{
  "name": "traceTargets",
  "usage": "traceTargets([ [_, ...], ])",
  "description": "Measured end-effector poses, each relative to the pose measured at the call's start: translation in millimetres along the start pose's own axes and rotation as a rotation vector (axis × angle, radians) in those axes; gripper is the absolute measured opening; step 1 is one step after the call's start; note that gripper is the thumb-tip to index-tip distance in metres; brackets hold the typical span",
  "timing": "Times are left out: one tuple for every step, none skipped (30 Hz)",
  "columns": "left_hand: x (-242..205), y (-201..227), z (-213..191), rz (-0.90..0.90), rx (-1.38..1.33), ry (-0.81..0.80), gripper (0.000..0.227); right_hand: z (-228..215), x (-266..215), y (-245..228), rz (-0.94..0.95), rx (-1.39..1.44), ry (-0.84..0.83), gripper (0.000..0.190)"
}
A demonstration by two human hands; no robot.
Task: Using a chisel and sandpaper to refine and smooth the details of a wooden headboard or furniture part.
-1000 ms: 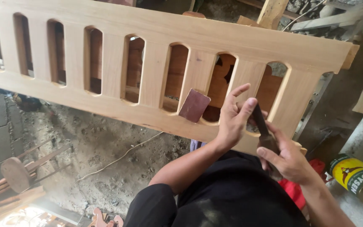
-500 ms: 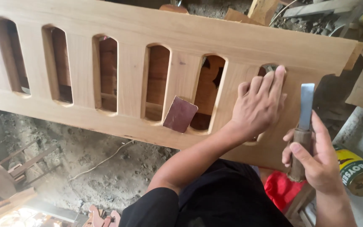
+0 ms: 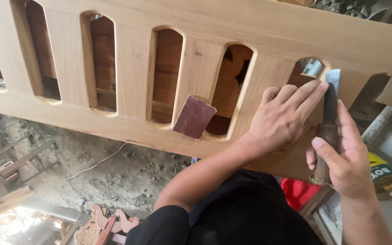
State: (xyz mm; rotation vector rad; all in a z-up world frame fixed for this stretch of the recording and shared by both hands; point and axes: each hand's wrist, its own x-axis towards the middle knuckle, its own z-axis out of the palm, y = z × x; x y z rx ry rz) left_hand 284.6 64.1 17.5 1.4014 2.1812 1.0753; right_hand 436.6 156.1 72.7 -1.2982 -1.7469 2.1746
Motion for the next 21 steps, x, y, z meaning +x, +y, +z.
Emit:
traceTargets([
  [-1.3, -1.4, 3.0, -0.003, -0.004, 0.001, 0.069, 3.2, 0.5, -2.1, 0.003, -0.004, 0.000, 0.081],
  [-2.4, -3.0, 5.8, -0.003, 0.016, -0.009, 0.068, 6.6, 1.3, -4.2, 0.010, 0.015, 0.008, 0.082],
  [-3.5, -4.3, 8.5, -0.004, 0.037, -0.018, 0.066, 9.9, 1.9, -6.4, 0.016, 0.033, 0.016, 0.082],
  [-3.9, -5.0, 8.9, -0.004, 0.035, -0.018, 0.066, 14.4, 2.1, -8.9, 0.017, 0.032, 0.017, 0.082],
  [-4.2, -5.4, 9.3, -0.008, 0.040, -0.022, 0.067, 18.8, 2.2, -11.5, 0.029, 0.058, 0.027, 0.083],
  [-4.5, -5.5, 9.9, -0.011, 0.045, -0.026, 0.068, 22.9, 2.1, -14.2, 0.041, 0.084, 0.038, 0.083],
  [-3.0, -4.8, 6.9, -0.011, 0.043, -0.026, 0.068, 24.1, 2.1, -14.2, 0.042, 0.083, 0.040, 0.083],
  [-1.8, -4.1, 3.7, -0.018, 0.029, -0.039, 0.069, 25.5, 1.9, -13.9, 0.061, 0.110, 0.051, 0.084],
  [-0.7, -3.4, 0.4, -0.024, 0.016, -0.051, 0.071, 27.0, 1.6, -13.8, 0.081, 0.136, 0.063, 0.085],
  [0.0, -3.3, -0.3, -0.024, 0.015, -0.051, 0.071, 27.6, 1.9, -13.4, 0.081, 0.135, 0.062, 0.085],
  [0.7, -3.3, -1.2, -0.026, -0.001, -0.058, 0.073, 28.4, 2.0, -13.1, 0.080, 0.126, 0.069, 0.086],
  [1.0, -3.1, -2.2, -0.029, -0.016, -0.064, 0.075, 29.1, 2.1, -12.8, 0.080, 0.117, 0.073, 0.087],
  [0.5, -3.4, -1.1, -0.032, -0.016, -0.063, 0.075, 30.0, 2.0, -12.5, 0.082, 0.116, 0.071, 0.087],
  [0.1, -3.6, -0.1, -0.030, -0.016, -0.062, 0.075, 30.8, 1.7, -12.3, 0.092, 0.090, 0.090, 0.087],
  [0.0, -3.8, 1.0, -0.028, -0.016, -0.061, 0.076, 31.6, 1.6, -12.1, 0.102, 0.063, 0.110, 0.087],
  [-1.1, -4.4, 2.1, -0.030, -0.015, -0.061, 0.076, 31.4, 1.4, -12.3, 0.103, 0.063, 0.108, 0.087],
  [-1.9, -4.9, 3.3, -0.030, -0.003, -0.060, 0.076, 31.1, 1.3, -12.6, 0.101, 0.075, 0.102, 0.087],
  [-2.4, -5.2, 4.8, -0.028, 0.007, -0.060, 0.076, 30.5, 0.8, -13.0, 0.098, 0.087, 0.099, 0.087],
  [-1.6, -5.2, 4.7, -0.028, 0.005, -0.061, 0.076, 31.5, 1.4, -15.6, 0.099, 0.087, 0.101, 0.087],
  [-1.3, -4.8, 4.6, -0.031, 0.002, -0.063, 0.076, 32.4, 1.4, -18.3, 0.121, 0.085, 0.110, 0.087],
  [-1.1, -4.5, 4.6, -0.035, -0.001, -0.065, 0.075, 33.2, 1.5, -20.8, 0.143, 0.083, 0.120, 0.087],
])
